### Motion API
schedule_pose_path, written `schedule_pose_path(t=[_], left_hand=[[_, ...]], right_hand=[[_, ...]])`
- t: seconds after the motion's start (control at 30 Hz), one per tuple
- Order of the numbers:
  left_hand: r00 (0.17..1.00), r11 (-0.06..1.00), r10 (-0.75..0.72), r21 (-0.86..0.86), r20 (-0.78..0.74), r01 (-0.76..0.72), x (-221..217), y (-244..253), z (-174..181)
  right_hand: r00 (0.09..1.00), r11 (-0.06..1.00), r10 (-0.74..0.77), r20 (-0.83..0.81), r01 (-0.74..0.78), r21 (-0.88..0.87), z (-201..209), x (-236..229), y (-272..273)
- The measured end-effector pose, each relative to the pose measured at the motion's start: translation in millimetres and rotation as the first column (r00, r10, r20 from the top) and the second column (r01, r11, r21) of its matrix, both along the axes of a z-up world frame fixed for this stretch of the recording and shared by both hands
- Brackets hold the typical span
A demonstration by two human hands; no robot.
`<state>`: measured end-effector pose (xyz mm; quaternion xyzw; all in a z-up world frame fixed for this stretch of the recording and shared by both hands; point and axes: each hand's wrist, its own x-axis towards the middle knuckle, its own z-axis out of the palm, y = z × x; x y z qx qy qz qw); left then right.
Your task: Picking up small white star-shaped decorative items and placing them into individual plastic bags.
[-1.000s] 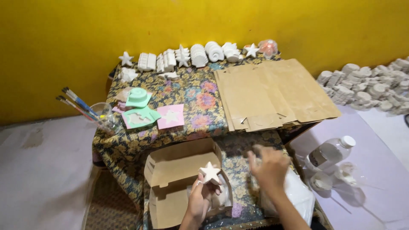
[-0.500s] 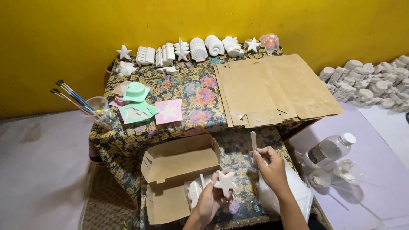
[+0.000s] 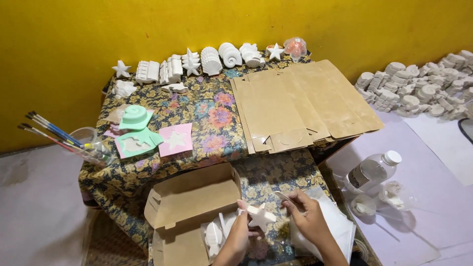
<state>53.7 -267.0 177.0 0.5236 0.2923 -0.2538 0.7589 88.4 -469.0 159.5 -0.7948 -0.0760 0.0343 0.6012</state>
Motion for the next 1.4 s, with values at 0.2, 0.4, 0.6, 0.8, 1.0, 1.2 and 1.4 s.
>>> schedule_pose_path(t=[0.2,0.4,0.6,0.8,1.0,1.2,1.4], left_hand=[[0.923,0.935,-0.261,0.311,0.282,0.17,-11.3,5.8,14.6],[0.848,0.851,-0.378,0.501,0.372,0.16,-15.0,8.7,-0.3],[0.806,0.844,-0.41,0.512,0.427,0.159,-15.8,10.2,-5.9],[0.795,0.846,-0.416,0.509,0.441,0.16,-15.8,8.0,-6.8],[0.838,0.853,-0.379,0.499,0.392,0.152,-14.2,8.7,-3.2],[0.783,0.872,-0.38,0.474,0.493,0.125,-14.3,6.7,-7.0],[0.833,0.86,-0.383,0.482,0.399,0.165,-15.6,6.3,2.7]], right_hand=[[0.99,0.985,0.127,0.065,-0.134,0.109,-8.0,-4.6,13.4],[0.977,0.979,0.202,-0.063,-0.2,0.032,19.9,-10.9,11.1],[0.963,0.977,0.212,0.165,-0.203,-0.067,21.2,-9.5,19.2],[0.936,0.991,0.132,0.325,-0.129,-0.033,1.1,-5.4,20.9],[0.973,0.992,0.104,0.207,-0.116,0.05,4.3,-7.8,16.1],[0.96,0.984,0.173,0.218,-0.159,-0.081,7.4,-8.8,19.9],[0.993,0.995,0.096,0.073,-0.097,0.017,5.1,-6.8,15.6]])
